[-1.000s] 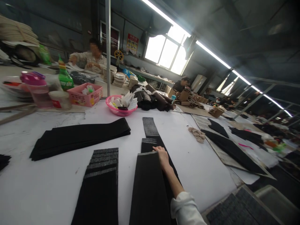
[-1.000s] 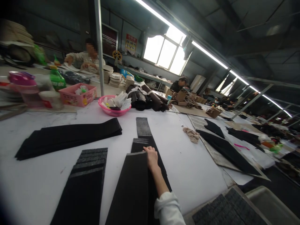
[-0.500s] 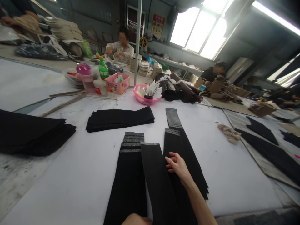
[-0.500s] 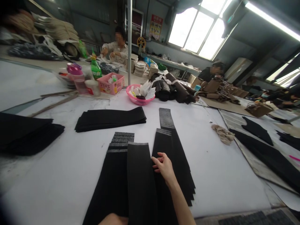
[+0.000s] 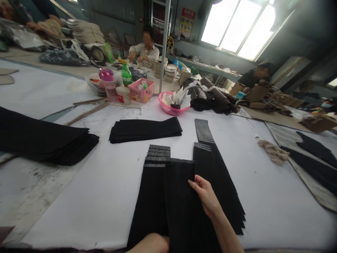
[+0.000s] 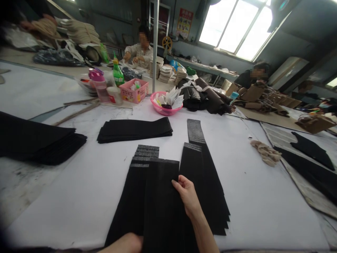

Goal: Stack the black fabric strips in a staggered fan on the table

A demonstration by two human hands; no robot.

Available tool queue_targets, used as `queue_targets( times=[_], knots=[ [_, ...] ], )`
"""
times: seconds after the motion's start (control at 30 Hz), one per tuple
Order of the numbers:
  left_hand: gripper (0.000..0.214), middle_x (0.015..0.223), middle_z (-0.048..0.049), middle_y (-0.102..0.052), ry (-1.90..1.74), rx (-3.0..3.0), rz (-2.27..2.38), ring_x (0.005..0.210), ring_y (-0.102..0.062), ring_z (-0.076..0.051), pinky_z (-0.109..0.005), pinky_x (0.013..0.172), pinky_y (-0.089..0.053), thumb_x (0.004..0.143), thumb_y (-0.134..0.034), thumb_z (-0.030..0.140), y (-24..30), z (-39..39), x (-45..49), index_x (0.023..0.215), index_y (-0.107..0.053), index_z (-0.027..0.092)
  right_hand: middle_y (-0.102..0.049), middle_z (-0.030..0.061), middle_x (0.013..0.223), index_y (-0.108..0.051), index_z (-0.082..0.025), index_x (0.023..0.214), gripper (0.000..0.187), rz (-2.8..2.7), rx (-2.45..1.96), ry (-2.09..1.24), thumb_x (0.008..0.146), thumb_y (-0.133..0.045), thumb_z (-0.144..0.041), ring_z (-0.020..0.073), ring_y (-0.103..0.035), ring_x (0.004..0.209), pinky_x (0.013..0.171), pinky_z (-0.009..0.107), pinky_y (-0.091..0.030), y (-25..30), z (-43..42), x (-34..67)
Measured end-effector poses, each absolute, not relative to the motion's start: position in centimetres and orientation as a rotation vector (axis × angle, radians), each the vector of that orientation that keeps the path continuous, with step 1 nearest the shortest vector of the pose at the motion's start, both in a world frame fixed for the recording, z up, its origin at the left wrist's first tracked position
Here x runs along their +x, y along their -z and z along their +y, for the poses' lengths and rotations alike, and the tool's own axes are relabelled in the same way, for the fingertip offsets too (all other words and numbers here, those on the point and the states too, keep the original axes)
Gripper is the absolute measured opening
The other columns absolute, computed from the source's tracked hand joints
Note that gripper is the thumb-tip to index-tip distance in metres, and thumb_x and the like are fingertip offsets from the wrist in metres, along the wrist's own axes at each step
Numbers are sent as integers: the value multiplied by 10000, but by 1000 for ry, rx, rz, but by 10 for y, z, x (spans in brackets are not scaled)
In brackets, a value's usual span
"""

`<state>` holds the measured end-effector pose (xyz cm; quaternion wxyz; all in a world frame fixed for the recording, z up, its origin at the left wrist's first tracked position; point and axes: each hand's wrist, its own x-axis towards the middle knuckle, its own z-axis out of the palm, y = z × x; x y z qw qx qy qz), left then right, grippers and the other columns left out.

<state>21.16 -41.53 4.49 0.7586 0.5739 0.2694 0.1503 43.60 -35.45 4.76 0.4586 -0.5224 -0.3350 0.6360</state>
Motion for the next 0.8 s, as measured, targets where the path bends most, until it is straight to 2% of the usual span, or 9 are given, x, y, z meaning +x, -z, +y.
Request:
queue_targets(
  times=[0.13,0.27,0.37,0.47,0.57,0.63,0.7,0.8],
  knots=[
    [569,1085,-78,-687,-511,998,693,1028,-634,-276,-378,872,-512,795,-622,489,-67,-391,192,1294,-518,235,-689,45,872,-636,-173,948,197,-797,-1196,-1701,839,-673,-332,170,-641,763,716,287,-504,-60,-368,420],
    [431,1206,-106,-633,-742,686,886,1019,-631,-240,-332,852,-515,855,-594,402,-65,-366,182,1229,-563,190,-683,42,852,-621,-171,916,192,-773,-1205,-1776,843,-667,-342,172,-641,764,731,295,-499,-57,-382,396],
    [369,1139,-106,-663,-838,662,939,963,-641,-235,-331,808,-527,867,-584,378,-51,-356,178,1170,-598,169,-669,27,808,-607,-168,907,255,-819,-1225,-1831,823,-677,-399,160,-630,729,705,280,-493,-50,-385,383],
    [322,1020,-94,-697,-826,723,968,869,-657,-220,-319,764,-533,849,-607,357,-39,-348,174,1089,-629,143,-651,14,772,-599,-167,968,360,-957,-1284,-1895,771,-709,-447,141,-597,648,559,222,-445,-46,-377,380],
    [302,905,-73,-706,-766,826,997,785,-662,-197,-296,723,-540,825,-633,371,-34,-341,172,1008,-636,131,-590,-15,676,-581,-161,855,327,-1096,-1416,-1769,784,-678,-465,104,-520,555,471,187,-360,-43,-359,382],
    [336,782,-40,-693,-722,887,1042,653,-648,-167,-259,606,-538,813,-636,408,-33,-336,170,1013,-611,140,-487,-49,574,-524,-171,721,330,-1176,-1518,-1571,822,-625,-468,78,-437,498,444,181,-305,-39,-345,383],
    [386,654,6,-649,-674,957,1127,474,-582,-133,-216,426,-472,799,-629,467,-30,-331,168,1026,-575,159,-414,-63,531,-480,-182,663,350,-1260,-1597,-1410,847,-584,-462,72,-387,470,428,187,-266,-34,-334,382],
    [344,537,65,-556,-663,1095,1269,352,-499,-108,-186,314,-370,818,-572,523,-24,-323,164,900,-524,192,-428,-60,514,-489,-191,656,328,-1364,-1715,-1297,862,-543,-440,80,-396,449,425,196,-270,-27,-324,379]
  ],
)
